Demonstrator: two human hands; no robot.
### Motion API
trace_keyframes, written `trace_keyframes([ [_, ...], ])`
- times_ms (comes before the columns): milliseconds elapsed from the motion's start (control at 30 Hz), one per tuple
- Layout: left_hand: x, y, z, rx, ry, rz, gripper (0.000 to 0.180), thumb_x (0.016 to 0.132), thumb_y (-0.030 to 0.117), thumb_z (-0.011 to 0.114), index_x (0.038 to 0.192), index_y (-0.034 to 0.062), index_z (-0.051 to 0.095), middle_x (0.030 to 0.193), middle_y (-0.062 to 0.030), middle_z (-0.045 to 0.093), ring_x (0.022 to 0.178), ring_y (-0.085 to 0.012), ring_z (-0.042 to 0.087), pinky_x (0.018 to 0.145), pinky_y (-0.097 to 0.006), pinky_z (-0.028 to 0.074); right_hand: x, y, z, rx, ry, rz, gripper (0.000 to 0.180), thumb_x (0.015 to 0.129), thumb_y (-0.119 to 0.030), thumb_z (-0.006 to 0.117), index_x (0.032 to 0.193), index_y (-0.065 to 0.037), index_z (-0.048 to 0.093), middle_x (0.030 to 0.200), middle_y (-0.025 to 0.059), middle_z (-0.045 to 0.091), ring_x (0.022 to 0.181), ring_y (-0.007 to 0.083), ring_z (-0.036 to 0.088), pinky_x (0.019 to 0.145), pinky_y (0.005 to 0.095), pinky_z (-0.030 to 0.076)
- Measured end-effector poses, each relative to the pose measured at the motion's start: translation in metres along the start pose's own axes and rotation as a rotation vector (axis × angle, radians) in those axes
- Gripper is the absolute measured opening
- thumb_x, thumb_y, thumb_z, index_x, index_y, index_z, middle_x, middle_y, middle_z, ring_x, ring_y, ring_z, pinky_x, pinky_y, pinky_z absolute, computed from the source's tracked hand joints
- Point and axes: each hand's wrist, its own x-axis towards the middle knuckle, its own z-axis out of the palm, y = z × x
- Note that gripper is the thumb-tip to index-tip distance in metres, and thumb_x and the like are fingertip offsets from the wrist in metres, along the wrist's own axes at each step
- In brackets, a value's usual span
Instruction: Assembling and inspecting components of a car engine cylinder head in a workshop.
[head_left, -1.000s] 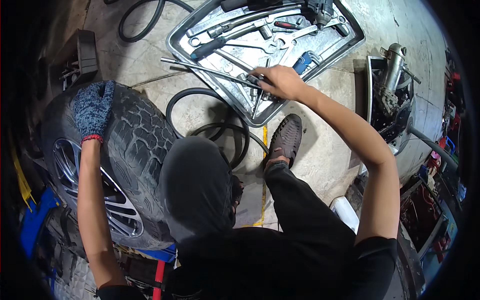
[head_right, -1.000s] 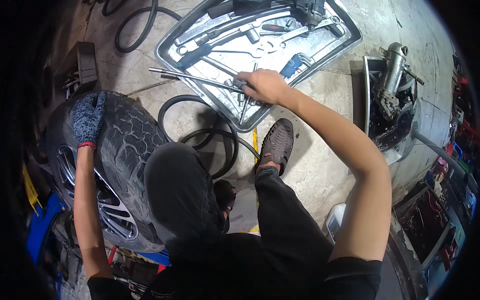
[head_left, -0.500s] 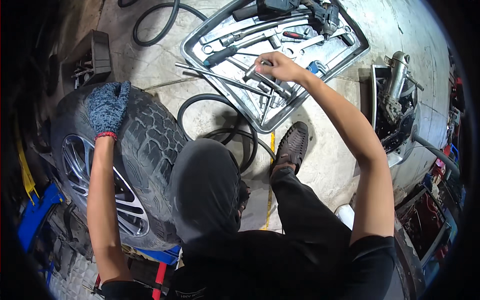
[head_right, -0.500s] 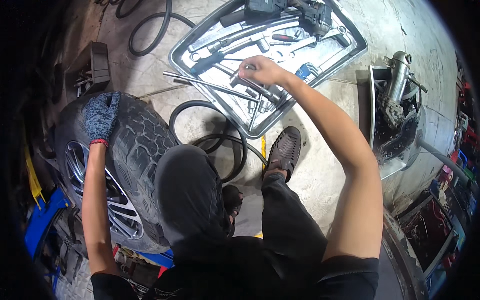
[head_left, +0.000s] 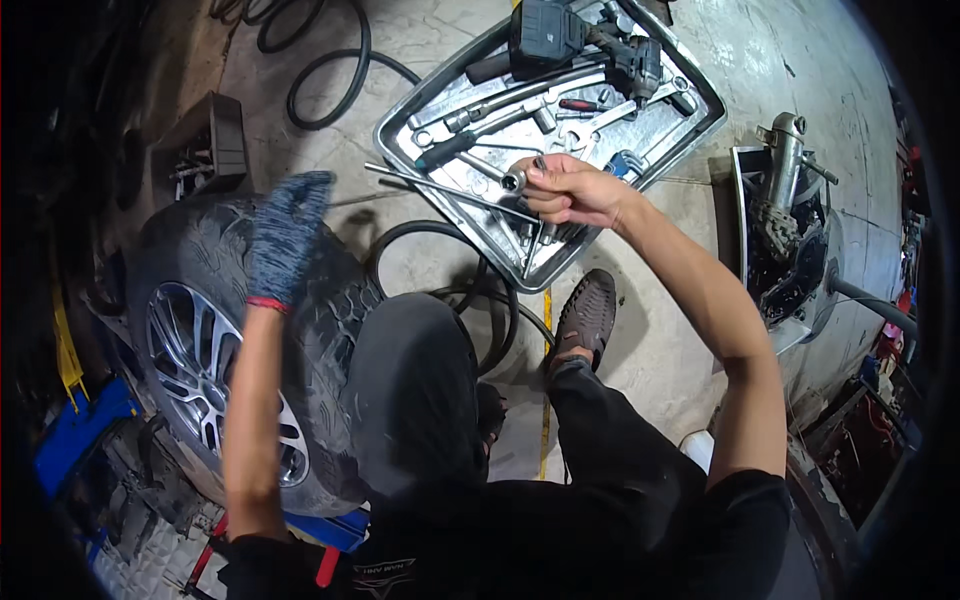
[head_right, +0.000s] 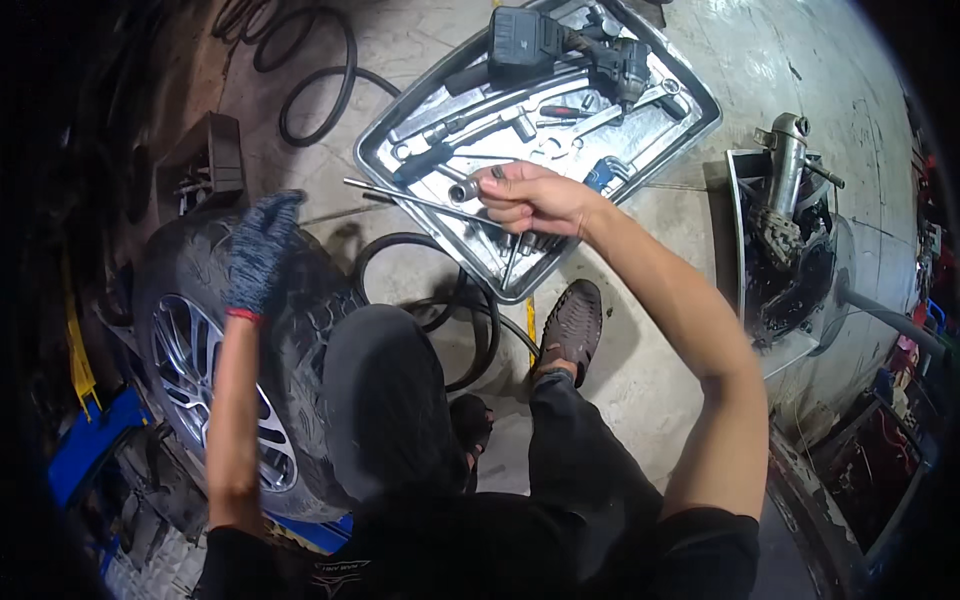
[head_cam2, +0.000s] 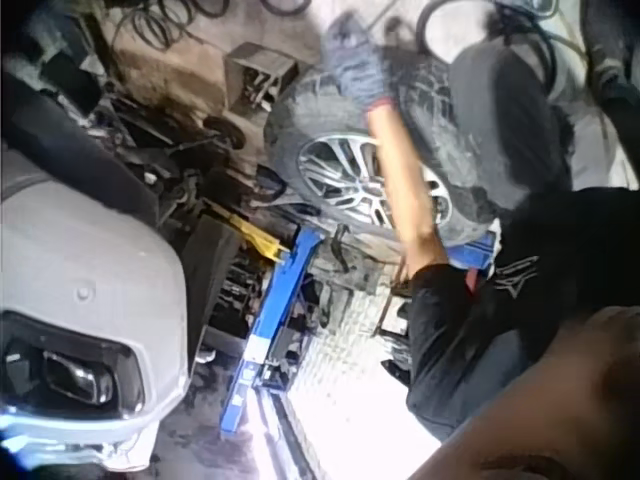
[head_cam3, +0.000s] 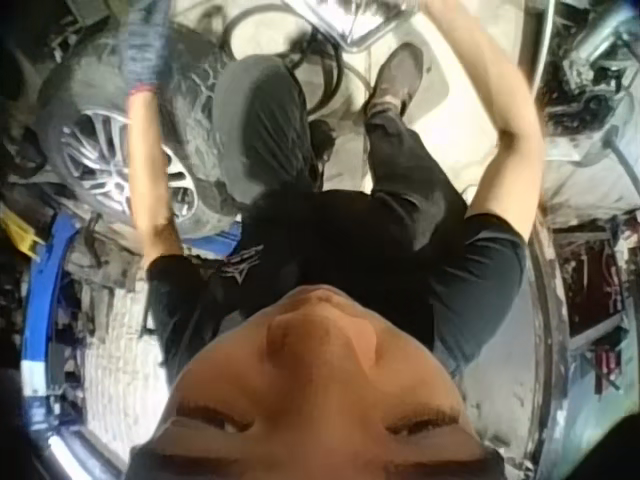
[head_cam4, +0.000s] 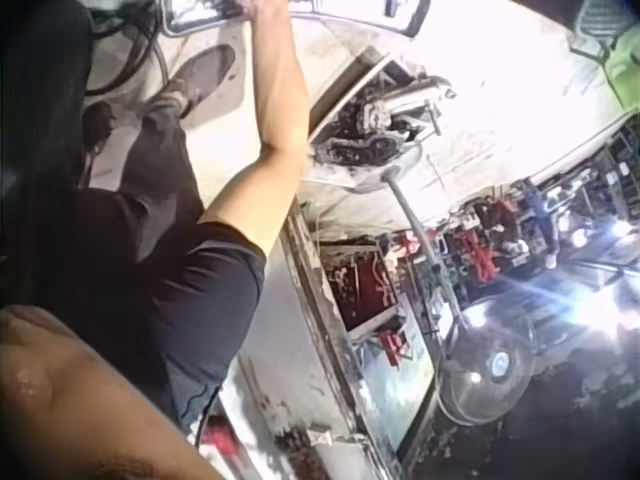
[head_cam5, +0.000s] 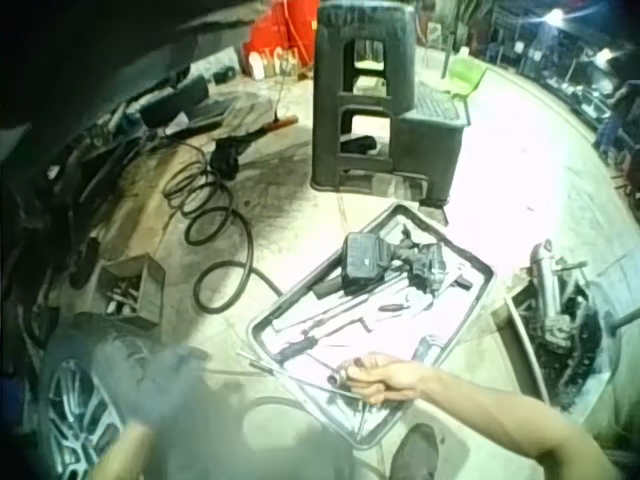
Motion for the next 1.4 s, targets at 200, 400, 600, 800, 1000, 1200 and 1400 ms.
trace_keyframes([
  [200, 0.056, 0.169, 0.008, -0.764, -0.205, -0.160, 0.040, 0.079, 0.010, 0.065, 0.116, 0.0022, 0.054, 0.112, -0.0107, 0.057, 0.103, -0.0170, 0.055, 0.089, -0.029, 0.044, -0.006, 0.003, 0.019, 0.064, -0.059, -0.103, 0.018, 0.095, -0.022, 0.047, 0.083, -0.010, 0.042, 0.059, -0.0071, 0.029, 0.048, 0.0031, 0.025, 0.043, 0.0195, 0.023],
  [400, 0.041, 0.173, 0.059, -0.592, -0.154, -0.274, 0.048, 0.079, 0.024, 0.064, 0.119, 0.0001, 0.051, 0.109, -0.0173, 0.056, 0.095, -0.0268, 0.058, 0.085, -0.034, 0.046, -0.026, 0.009, -0.010, 0.070, 0.050, -0.194, 0.013, 0.095, -0.018, 0.045, 0.092, -0.006, 0.047, 0.059, -0.0077, 0.028, 0.048, 0.0027, 0.025, 0.043, 0.0187, 0.023],
  [600, 0.046, 0.179, 0.057, -0.531, -0.434, -0.236, 0.039, 0.085, 0.026, 0.061, 0.114, 0.0020, 0.056, 0.108, -0.0166, 0.060, 0.095, -0.0264, 0.060, 0.083, -0.034, 0.047, -0.035, 0.014, -0.034, -0.474, 0.715, -0.100, 0.015, 0.091, -0.023, 0.054, 0.091, -0.008, 0.056, 0.058, -0.0069, 0.034, 0.048, 0.0036, 0.028, 0.044, 0.0208, 0.022],
  [800, 0.021, 0.219, 0.047, -0.151, -0.751, 0.208, 0.026, 0.081, 0.026, 0.052, 0.096, 0.0061, 0.062, 0.091, -0.0175, 0.063, 0.087, -0.0312, 0.060, 0.078, -0.041, 0.047, -0.059, 0.013, -0.087, -1.531, 1.166, 0.004, 0.028, 0.078, -0.024, 0.061, 0.086, 0.002, 0.065, 0.081, 0.0217, 0.064, 0.076, 0.0344, 0.062, 0.069, 0.0403, 0.048],
  [1000, -0.002, 0.238, 0.059, -0.203, -0.880, 0.313, 0.026, 0.083, 0.022, 0.047, 0.098, 0.0087, 0.063, 0.093, -0.0137, 0.065, 0.091, -0.0280, 0.062, 0.080, -0.042, 0.047, -0.073, 0.022, -0.105, -1.655, 1.420, -0.034, 0.029, 0.078, -0.026, 0.057, 0.090, 0.001, 0.058, 0.084, 0.0221, 0.063, 0.081, 0.0374, 0.061, 0.071, 0.0440, 0.048],
  [1200, -0.014, 0.230, 0.074, -0.149, -0.825, 0.405, 0.025, 0.082, 0.028, 0.052, 0.090, 0.0081, 0.064, 0.094, -0.0129, 0.062, 0.084, -0.0294, 0.061, 0.077, -0.044, 0.046, -0.049, 0.044, -0.075, -1.888, 0.755, 0.237, 0.048, 0.065, -0.048, 0.070, 0.084, -0.005, 0.061, 0.077, 0.0144, 0.064, 0.075, 0.0335, 0.062, 0.065, 0.0409, 0.049],
  [1400, -0.007, 0.237, 0.070, -0.076, -0.879, 0.426, 0.023, 0.082, 0.022, 0.048, 0.092, 0.0124, 0.067, 0.087, -0.0084, 0.066, 0.086, -0.0253, 0.063, 0.076, -0.041, 0.043, -0.040, 0.034, -0.077, -2.082, 1.042, 0.124, 0.035, 0.074, -0.033, 0.064, 0.096, -0.007, 0.053, 0.072, 0.0136, 0.062, 0.070, 0.0341, 0.062, 0.061, 0.0458, 0.048],
])
